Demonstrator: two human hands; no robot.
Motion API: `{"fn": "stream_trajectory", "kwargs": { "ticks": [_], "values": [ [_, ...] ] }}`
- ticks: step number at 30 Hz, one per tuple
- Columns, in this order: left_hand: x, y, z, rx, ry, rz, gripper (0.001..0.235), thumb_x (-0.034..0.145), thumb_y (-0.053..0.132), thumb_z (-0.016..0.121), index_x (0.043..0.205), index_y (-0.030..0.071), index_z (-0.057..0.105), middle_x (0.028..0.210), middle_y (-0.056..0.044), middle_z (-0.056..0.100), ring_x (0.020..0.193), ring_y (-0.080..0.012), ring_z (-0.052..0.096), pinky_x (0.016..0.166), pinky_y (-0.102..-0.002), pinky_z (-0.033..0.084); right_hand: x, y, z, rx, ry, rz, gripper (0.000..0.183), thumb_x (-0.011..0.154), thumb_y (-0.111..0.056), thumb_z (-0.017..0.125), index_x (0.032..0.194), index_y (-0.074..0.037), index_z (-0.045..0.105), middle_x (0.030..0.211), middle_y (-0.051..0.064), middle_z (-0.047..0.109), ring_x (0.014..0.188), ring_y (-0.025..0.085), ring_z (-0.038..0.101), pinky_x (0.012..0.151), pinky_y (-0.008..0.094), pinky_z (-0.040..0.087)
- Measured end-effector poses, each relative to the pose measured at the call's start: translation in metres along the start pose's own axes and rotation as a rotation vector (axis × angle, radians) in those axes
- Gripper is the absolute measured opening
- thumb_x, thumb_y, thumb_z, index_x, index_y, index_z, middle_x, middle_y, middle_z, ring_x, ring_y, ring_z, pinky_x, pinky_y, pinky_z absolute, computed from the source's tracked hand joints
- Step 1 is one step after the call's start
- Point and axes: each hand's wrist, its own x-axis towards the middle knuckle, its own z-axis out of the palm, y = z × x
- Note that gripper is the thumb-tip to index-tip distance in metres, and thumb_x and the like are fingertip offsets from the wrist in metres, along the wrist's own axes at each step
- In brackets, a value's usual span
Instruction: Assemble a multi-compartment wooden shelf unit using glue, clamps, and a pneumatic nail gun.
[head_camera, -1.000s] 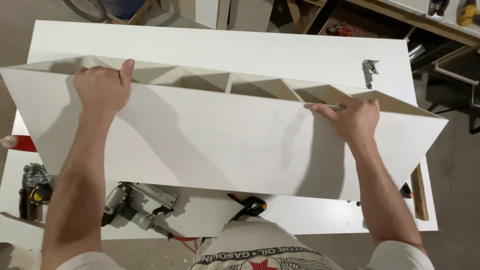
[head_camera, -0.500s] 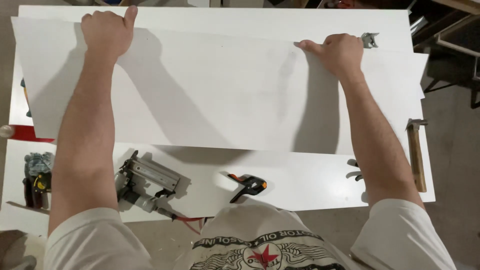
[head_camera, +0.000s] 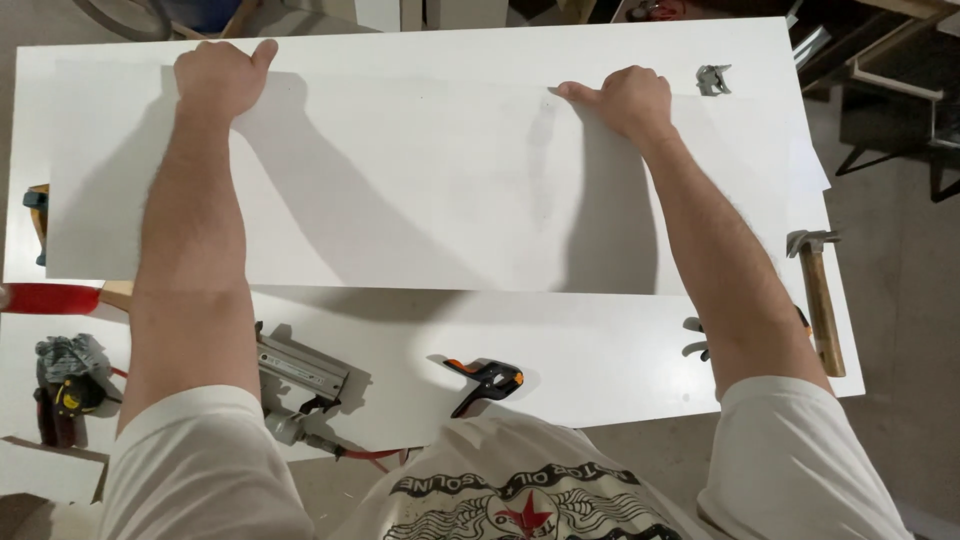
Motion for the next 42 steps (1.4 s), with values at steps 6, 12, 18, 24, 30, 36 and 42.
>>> {"fn": "stream_trajectory", "kwargs": {
  "ticks": [6,12,18,24,30,36,42],
  "values": [
    [-0.012,0.007,0.001,-0.059,-0.047,-0.041,0.100,0.119,0.072,0.017,0.112,-0.010,0.075,0.109,-0.028,0.073,0.100,-0.0481,0.068,0.081,-0.053,0.050,-0.004,-0.003,0.007,0.049,-0.042,0.040,0.097,0.087,-0.104,0.035,0.062,-0.011,0.037,0.063,0.002,0.049,0.063,0.025,0.052,0.063,0.038,0.039],
    [-0.021,0.008,0.003,-0.071,-0.073,-0.035,0.099,0.117,0.072,0.016,0.115,-0.009,0.073,0.112,-0.028,0.071,0.103,-0.0468,0.066,0.083,-0.053,0.049,-0.015,-0.004,0.011,0.071,-0.058,0.042,0.097,0.085,-0.104,0.038,0.061,-0.010,0.036,0.066,0.004,0.051,0.065,0.026,0.053,0.063,0.038,0.039],
    [-0.021,0.013,0.009,-0.062,-0.083,-0.004,0.097,0.116,0.071,0.018,0.115,-0.008,0.075,0.114,-0.027,0.073,0.105,-0.0473,0.066,0.084,-0.054,0.050,-0.023,-0.003,0.014,0.025,-0.101,0.031,0.100,0.087,-0.102,0.030,0.064,-0.008,0.050,0.072,0.006,0.060,0.071,0.028,0.060,0.068,0.039,0.044],
    [-0.024,0.018,0.004,-0.068,-0.147,-0.038,0.097,0.116,0.071,0.018,0.119,-0.009,0.074,0.114,-0.026,0.073,0.105,-0.0463,0.067,0.084,-0.053,0.052,-0.027,-0.002,0.016,0.052,-0.134,0.054,0.095,0.089,-0.099,0.027,0.065,-0.010,0.048,0.072,0.005,0.059,0.071,0.026,0.059,0.071,0.037,0.044],
    [-0.027,0.016,0.033,0.045,0.142,0.147,0.089,0.123,0.056,0.015,0.105,-0.001,0.081,0.102,-0.020,0.077,0.103,-0.0415,0.066,0.096,-0.048,0.035,-0.024,0.014,0.036,0.144,-0.001,-0.045,0.089,0.099,-0.089,0.027,0.065,-0.012,0.054,0.070,0.006,0.063,0.079,0.028,0.062,0.112,0.050,0.029],
    [-0.253,0.062,0.033,-0.442,0.924,0.413,0.048,0.110,0.026,0.058,0.146,-0.006,0.052,0.146,-0.025,0.057,0.138,-0.0399,0.052,0.114,-0.050,0.041,-0.198,-0.016,0.022,0.673,0.636,-0.682,0.038,0.115,-0.020,0.049,0.144,0.004,0.056,0.144,0.022,0.060,0.134,0.037,0.056,0.108,0.046,0.047],
    [-0.472,0.107,0.177,-0.873,0.465,0.379,0.010,0.095,0.016,0.072,0.101,0.016,0.079,0.099,-0.004,0.081,0.089,-0.0223,0.077,0.077,-0.034,0.062,-0.358,-0.069,0.162,1.122,0.142,-0.582,0.001,0.085,-0.007,0.082,0.086,-0.006,0.082,0.075,0.011,0.079,0.094,0.031,0.078,0.093,0.043,0.061]
  ]
}}
